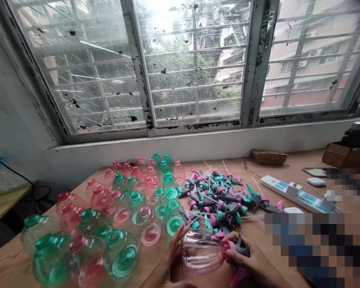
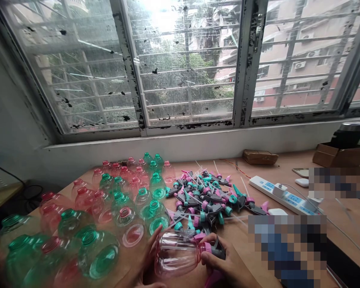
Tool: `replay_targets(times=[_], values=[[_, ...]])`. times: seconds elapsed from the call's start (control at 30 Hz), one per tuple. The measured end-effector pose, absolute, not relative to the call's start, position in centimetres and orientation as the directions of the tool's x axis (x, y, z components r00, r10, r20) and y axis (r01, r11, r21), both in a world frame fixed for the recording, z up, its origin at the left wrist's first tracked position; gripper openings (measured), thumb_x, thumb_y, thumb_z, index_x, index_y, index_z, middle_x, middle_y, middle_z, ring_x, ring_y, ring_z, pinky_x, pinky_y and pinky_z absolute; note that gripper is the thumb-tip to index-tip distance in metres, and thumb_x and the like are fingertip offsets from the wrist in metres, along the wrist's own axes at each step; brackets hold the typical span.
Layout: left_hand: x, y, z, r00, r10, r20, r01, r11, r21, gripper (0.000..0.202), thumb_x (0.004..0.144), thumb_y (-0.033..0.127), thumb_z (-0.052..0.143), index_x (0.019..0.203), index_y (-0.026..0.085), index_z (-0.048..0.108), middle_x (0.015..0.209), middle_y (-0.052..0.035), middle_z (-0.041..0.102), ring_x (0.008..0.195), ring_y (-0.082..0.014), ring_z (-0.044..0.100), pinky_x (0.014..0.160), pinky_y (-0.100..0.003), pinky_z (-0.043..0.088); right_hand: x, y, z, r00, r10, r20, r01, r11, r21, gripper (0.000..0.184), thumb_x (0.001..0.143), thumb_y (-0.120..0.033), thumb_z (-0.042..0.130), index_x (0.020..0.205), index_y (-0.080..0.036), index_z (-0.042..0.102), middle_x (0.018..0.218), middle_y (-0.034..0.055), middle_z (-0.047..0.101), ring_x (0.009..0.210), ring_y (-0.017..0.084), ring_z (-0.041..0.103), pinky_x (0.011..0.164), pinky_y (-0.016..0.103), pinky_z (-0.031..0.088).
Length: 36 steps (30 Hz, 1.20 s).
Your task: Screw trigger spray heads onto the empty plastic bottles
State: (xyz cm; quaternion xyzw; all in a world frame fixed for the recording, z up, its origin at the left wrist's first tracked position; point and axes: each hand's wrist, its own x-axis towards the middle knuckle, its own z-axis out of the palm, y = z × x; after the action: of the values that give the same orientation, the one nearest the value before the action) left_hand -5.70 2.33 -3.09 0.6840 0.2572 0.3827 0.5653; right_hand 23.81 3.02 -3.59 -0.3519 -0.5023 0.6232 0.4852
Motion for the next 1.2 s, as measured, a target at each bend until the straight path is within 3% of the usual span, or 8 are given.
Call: replay_targets(times=[0.2, 0.37, 0.47, 0.63, 0.87, 0.97, 1.1, 1.2], values=[[-5.3, 1.2, -1.2, 0.564, 0.816, 0.127, -0.061, -0.112, 0.992, 0.091, 0.084, 0.036, 0.082, 0.153, 0.059, 0.026, 0.175, 0.0057, 0.027, 0.163, -0.0273, 0.023, 0.134, -0.052, 0.017, 23.8, 3.0, -3.7, -0.291, 0.956, 0.038, -0.266, -0.042, -0.963, 0.041, 0.074, -0.050, 0.090, 0.091, -0.018, 0.071, 0.065, -0.0029, 0.071, 0.054, 0.013, 0.060, 0.054, 0.022, 0.042], [-5.1, 1.5, -1.7, 0.549, 0.801, 0.240, -0.047, -0.257, 0.965, 0.086, 0.093, 0.032, 0.072, 0.154, 0.061, 0.019, 0.175, 0.0055, 0.029, 0.162, -0.0270, 0.028, 0.133, -0.052, 0.021, 23.9, 3.1, -3.8, -0.291, 0.956, 0.025, -0.260, -0.054, -0.964, 0.043, 0.075, -0.050, 0.089, 0.093, -0.016, 0.069, 0.060, -0.0044, 0.067, 0.052, 0.011, 0.057, 0.054, 0.021, 0.039], [-5.2, 1.6, -1.9, 0.553, 0.803, 0.223, -0.052, -0.234, 0.971, 0.100, 0.086, 0.032, 0.080, 0.156, 0.059, 0.014, 0.175, 0.0016, 0.029, 0.160, -0.0311, 0.031, 0.131, -0.057, 0.023, 23.9, 3.0, -3.7, -0.285, 0.958, 0.033, -0.248, -0.040, -0.968, 0.043, 0.074, -0.052, 0.089, 0.093, -0.017, 0.070, 0.061, -0.0035, 0.069, 0.053, 0.013, 0.058, 0.054, 0.023, 0.041], [-5.4, 1.2, -1.3, 0.554, 0.822, 0.132, -0.058, -0.120, 0.991, 0.096, 0.084, 0.036, 0.081, 0.156, 0.056, 0.021, 0.176, 0.0036, 0.026, 0.163, -0.0331, 0.020, 0.133, -0.058, 0.018, 23.9, 3.0, -3.5, -0.270, 0.962, 0.037, -0.229, -0.027, -0.973, 0.043, 0.072, -0.051, 0.090, 0.092, -0.018, 0.072, 0.063, -0.0025, 0.069, 0.055, 0.015, 0.059, 0.055, 0.025, 0.041], [-5.6, 1.2, -1.4, 0.538, 0.831, 0.143, 0.076, -0.216, 0.973, 0.093, 0.092, 0.031, 0.074, 0.153, 0.065, 0.013, 0.177, 0.0110, 0.020, 0.165, -0.0285, 0.014, 0.135, -0.054, 0.017, 24.0, 3.0, -3.7, -0.268, 0.963, 0.025, -0.233, -0.040, -0.972, 0.043, 0.074, -0.051, 0.089, 0.091, -0.017, 0.070, 0.063, -0.0030, 0.068, 0.055, 0.013, 0.055, 0.057, 0.024, 0.039], [-5.4, 1.5, -1.5, 0.561, 0.811, 0.165, 0.005, -0.202, 0.979, 0.101, 0.088, 0.034, 0.079, 0.154, 0.063, 0.009, 0.177, 0.0092, 0.019, 0.165, -0.0286, 0.009, 0.135, -0.055, 0.013, 24.0, 3.0, -3.7, -0.267, 0.963, 0.029, -0.227, -0.033, -0.973, 0.042, 0.074, -0.050, 0.090, 0.093, -0.018, 0.070, 0.063, -0.0034, 0.068, 0.056, 0.013, 0.055, 0.057, 0.024, 0.039], [-4.9, 1.8, -1.3, 0.610, 0.771, 0.185, -0.137, -0.128, 0.982, 0.093, 0.085, 0.040, 0.080, 0.156, 0.056, 0.021, 0.179, 0.0052, 0.010, 0.165, -0.0332, 0.010, 0.133, -0.057, 0.015, 23.9, 3.0, -3.6, -0.257, 0.965, 0.048, -0.206, -0.007, -0.979, 0.042, 0.072, -0.050, 0.091, 0.092, -0.019, 0.072, 0.065, -0.0031, 0.068, 0.057, 0.014, 0.055, 0.055, 0.024, 0.039], [-5.0, 1.8, -1.3, 0.597, 0.775, 0.207, -0.080, -0.199, 0.977, 0.092, 0.089, 0.035, 0.077, 0.155, 0.061, 0.017, 0.178, 0.0071, 0.014, 0.165, -0.0311, 0.012, 0.134, -0.054, 0.016, 23.9, 3.0, -3.5, -0.256, 0.965, 0.046, -0.196, -0.005, -0.981, 0.043, 0.072, -0.052, 0.090, 0.092, -0.018, 0.071, 0.063, -0.0035, 0.067, 0.055, 0.014, 0.056, 0.055, 0.024, 0.040]])
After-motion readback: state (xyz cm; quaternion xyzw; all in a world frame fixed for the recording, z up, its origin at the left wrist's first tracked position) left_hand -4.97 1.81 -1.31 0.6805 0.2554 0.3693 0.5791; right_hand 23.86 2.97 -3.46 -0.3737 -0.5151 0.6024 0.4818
